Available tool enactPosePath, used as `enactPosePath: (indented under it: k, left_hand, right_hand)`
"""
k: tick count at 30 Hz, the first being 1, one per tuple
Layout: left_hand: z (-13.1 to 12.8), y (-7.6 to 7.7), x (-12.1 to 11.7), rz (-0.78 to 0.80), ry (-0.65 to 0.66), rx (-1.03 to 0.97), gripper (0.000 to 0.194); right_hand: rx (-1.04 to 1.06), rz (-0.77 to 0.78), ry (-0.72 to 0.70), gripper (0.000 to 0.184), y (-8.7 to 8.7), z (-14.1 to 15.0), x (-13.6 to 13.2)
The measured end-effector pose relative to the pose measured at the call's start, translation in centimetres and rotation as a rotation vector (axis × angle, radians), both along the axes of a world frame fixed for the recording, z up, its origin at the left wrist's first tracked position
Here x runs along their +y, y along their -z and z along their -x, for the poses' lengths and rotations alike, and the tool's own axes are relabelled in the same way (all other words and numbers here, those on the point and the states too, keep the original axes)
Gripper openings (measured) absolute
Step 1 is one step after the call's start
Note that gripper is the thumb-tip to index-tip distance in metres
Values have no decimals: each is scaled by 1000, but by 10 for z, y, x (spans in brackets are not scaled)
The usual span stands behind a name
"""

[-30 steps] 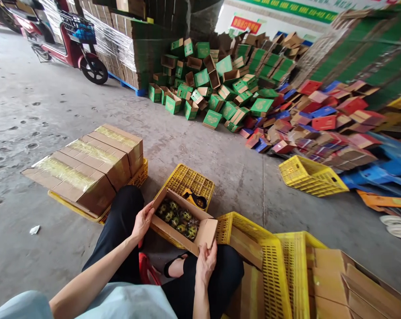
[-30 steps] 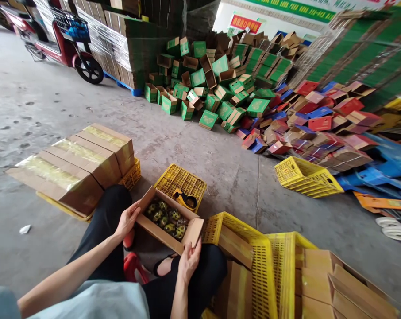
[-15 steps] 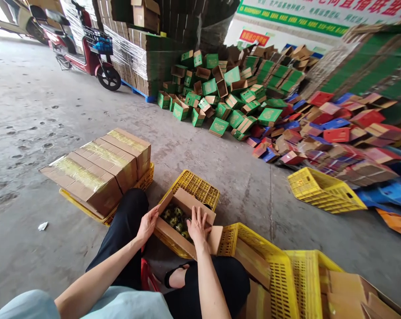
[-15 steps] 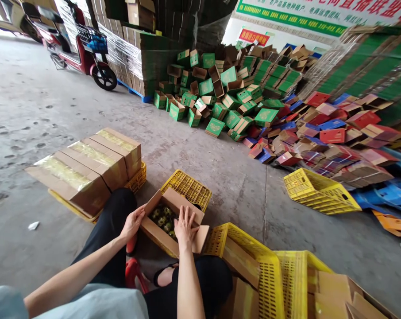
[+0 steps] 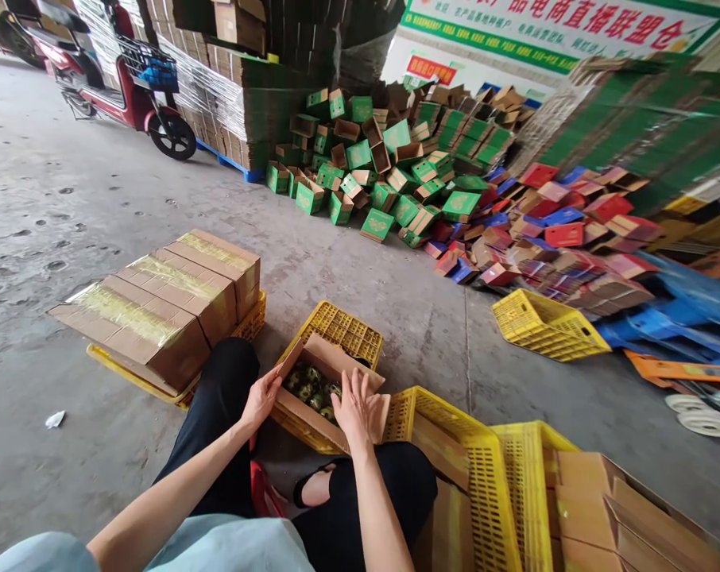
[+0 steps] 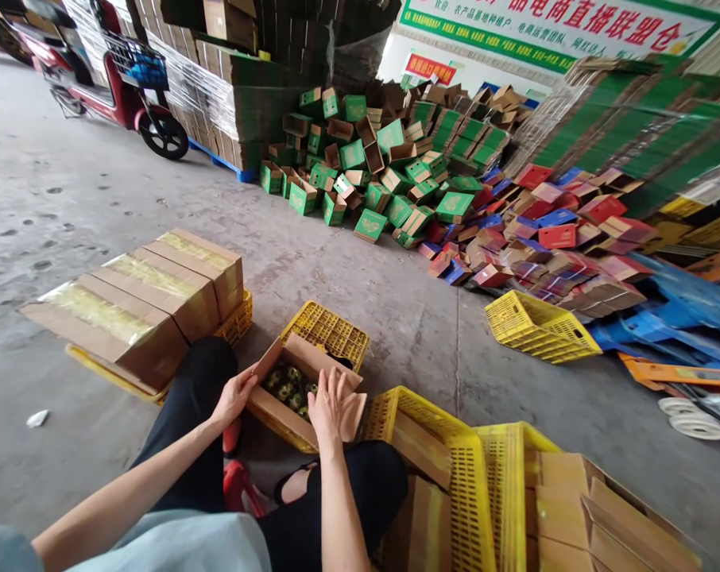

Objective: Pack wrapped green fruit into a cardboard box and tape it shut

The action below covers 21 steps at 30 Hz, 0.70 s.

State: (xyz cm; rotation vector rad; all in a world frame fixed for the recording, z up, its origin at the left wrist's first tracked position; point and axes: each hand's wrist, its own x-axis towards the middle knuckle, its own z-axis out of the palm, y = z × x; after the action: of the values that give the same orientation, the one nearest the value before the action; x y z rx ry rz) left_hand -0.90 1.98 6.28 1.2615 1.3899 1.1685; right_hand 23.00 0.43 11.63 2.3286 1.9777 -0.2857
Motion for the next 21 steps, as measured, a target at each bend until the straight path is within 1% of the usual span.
enactPosePath:
  k: [2, 4, 6, 7, 8, 10, 13, 17, 21]
  left_hand:
    - [1, 1, -1, -2, 5, -7, 50]
    - [2, 3, -3, 2, 18, -13, 51]
    - [3, 6, -6, 11, 32, -24, 52]
    - [4, 8, -8, 16, 37, -30, 52]
    - [4, 9, -10, 20, 40, -34, 52]
    - [5, 11, -12, 29, 37, -33, 53]
    - [4, 12, -14, 33, 19, -28, 53]
    - [3, 12, -14, 30, 13, -32, 52]
    - [2, 9, -14, 36, 5, -14, 51]
  right_hand:
    - [-33, -143, 51, 58, 2, -8, -21]
    - [17, -300, 158, 55, 10, -19, -43]
    - [155, -471, 287, 65, 22, -30, -61]
    - [254, -535, 356, 72, 28, -34, -69]
    - [351, -561, 418, 78, 33, -38, -76]
    - [504, -557, 530, 86, 43, -41, -85]
    - [615, -532, 643, 85, 50, -40, -91]
    - [716, -534, 712, 81, 53, -40, -93]
    - [767, -490, 739, 89, 56, -43, -97]
